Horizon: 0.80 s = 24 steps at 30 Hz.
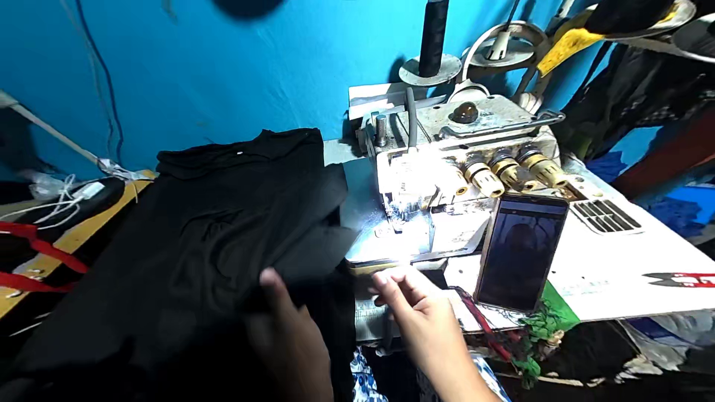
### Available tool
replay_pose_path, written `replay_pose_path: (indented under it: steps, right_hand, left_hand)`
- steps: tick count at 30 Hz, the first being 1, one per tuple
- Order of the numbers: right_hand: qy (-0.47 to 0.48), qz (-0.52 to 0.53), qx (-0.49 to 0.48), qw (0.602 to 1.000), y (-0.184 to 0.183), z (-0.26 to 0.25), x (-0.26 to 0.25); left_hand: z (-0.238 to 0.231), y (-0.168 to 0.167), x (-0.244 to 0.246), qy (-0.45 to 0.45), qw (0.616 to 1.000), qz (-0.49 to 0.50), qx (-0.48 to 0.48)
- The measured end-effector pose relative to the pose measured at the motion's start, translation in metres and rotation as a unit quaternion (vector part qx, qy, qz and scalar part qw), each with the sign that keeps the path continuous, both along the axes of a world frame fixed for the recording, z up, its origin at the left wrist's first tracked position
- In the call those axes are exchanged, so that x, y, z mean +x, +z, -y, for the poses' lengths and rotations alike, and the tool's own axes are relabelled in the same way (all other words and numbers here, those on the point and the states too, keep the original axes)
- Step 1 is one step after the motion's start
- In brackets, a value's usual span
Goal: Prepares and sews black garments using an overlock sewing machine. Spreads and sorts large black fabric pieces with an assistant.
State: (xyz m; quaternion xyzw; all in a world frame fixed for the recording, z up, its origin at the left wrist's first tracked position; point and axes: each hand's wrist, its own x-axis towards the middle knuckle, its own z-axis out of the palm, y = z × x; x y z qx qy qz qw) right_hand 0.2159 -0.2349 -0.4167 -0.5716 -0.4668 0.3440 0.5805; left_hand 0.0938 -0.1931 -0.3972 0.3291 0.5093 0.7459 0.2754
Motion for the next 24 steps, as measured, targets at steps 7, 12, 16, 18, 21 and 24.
replay_pose_path:
  steps: [7,12,16,18,21,24]
  right_hand:
    - [-0.031,-0.01,-0.059,0.998,0.001,0.003,0.006]
    - [-0.106,0.002,-0.078,0.991,-0.002,0.003,0.038]
    - [-0.134,0.012,-0.073,0.988,-0.004,-0.006,0.044]
    - [-0.139,0.026,-0.076,0.987,-0.003,-0.012,0.043]
    - [-0.153,-0.02,-0.075,0.985,-0.002,-0.018,0.039]
    - [-0.141,-0.05,-0.039,0.988,-0.006,0.0,0.039]
  left_hand:
    - [0.141,-0.047,0.03,-0.289,0.949,0.118,-0.046]
    - [0.117,-0.046,0.029,-0.247,0.931,0.253,-0.087]
    - [0.086,-0.023,0.02,-0.198,0.913,0.346,-0.09]
    - [0.078,-0.013,0.018,-0.185,0.899,0.384,-0.098]
    - [0.072,-0.008,0.014,-0.163,0.888,0.417,-0.107]
    - [0.097,-0.02,-0.01,-0.182,0.915,0.331,-0.141]
